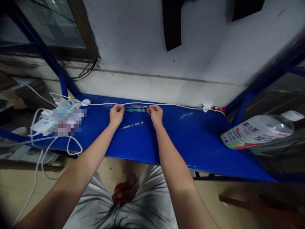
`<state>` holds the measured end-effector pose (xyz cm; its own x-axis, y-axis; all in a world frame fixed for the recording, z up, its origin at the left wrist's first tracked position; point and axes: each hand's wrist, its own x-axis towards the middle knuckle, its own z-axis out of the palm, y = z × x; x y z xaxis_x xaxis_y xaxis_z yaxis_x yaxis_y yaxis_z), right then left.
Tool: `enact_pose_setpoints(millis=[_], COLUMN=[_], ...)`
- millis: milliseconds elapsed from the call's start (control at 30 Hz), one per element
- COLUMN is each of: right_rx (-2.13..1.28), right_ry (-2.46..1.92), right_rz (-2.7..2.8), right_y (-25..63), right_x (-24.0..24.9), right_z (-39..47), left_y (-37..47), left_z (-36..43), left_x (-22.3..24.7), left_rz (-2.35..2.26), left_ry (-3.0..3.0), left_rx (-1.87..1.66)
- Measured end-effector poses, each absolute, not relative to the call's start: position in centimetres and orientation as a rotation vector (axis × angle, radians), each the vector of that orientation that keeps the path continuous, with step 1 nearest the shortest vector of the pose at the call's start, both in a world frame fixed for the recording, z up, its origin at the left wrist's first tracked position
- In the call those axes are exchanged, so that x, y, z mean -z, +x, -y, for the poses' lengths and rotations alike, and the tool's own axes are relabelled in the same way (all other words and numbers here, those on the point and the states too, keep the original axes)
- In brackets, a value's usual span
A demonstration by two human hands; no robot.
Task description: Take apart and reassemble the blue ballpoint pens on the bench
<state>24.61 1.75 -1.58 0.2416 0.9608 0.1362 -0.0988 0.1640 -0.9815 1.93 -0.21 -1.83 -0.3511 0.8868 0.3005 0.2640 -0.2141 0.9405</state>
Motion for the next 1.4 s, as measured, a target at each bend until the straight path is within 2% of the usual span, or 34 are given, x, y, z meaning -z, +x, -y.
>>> enact_pose_setpoints(millis=[167,400,933,1400], right_rx=[-0.874,-0.806,-0.508,-0.668], right_ry=[-1.21,-1.185,-1.41,-1.418], right_rz=[1.016,1.245,1.598,1.539], right_y=[25.8,25.2,24.7,23.0], right_x=[2.3,3.3,3.7,3.3], right_z=[-2.7,-3.6,-5.6,-6.2], left_y=[1.9,2.6,2.6,2.5], left_z=[0.5,0.8,0.8,0.8], left_x=[1.8,1.5,1.5,1.6], left_rz=[-1.941,-2.017,-1.977,-1.954], left_ry=[1.643,1.679,1.628,1.611], left_rx=[-1.352,-1.166,-1.224,-1.25])
